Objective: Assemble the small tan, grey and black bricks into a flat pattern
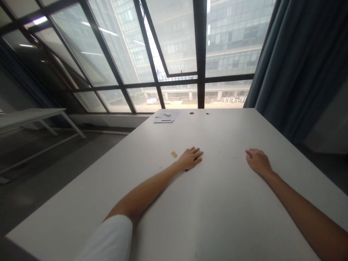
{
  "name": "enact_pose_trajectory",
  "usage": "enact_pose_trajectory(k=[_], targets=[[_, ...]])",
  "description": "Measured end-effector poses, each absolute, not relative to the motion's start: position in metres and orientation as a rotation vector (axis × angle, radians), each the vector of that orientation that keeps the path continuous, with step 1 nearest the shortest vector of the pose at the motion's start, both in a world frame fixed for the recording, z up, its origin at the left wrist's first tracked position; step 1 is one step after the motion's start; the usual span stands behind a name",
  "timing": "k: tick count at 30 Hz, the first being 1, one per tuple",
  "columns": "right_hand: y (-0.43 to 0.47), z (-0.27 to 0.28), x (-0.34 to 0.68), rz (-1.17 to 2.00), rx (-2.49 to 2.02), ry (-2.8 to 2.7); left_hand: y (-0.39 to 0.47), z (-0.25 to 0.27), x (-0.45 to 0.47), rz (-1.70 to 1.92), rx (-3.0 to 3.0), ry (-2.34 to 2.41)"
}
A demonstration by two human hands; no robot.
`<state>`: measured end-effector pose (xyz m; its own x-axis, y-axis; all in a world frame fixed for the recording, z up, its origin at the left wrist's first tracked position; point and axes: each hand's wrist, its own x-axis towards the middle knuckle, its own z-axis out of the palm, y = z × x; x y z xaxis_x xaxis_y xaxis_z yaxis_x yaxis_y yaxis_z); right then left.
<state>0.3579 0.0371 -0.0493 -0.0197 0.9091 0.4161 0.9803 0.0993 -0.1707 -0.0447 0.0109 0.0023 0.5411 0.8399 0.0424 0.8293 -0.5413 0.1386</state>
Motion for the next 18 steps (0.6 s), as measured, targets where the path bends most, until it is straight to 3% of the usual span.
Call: enact_pose_trajectory(k=[12,18], targets=[[0.04,-0.047,0.355,-0.164,-1.85,-1.918,0.008,0.004,-0.126,0.299,2.624,1.644],[0.046,-0.034,0.304,0.06,-1.619,-2.064,0.008,0.002,-0.143,0.26,2.431,1.862]])
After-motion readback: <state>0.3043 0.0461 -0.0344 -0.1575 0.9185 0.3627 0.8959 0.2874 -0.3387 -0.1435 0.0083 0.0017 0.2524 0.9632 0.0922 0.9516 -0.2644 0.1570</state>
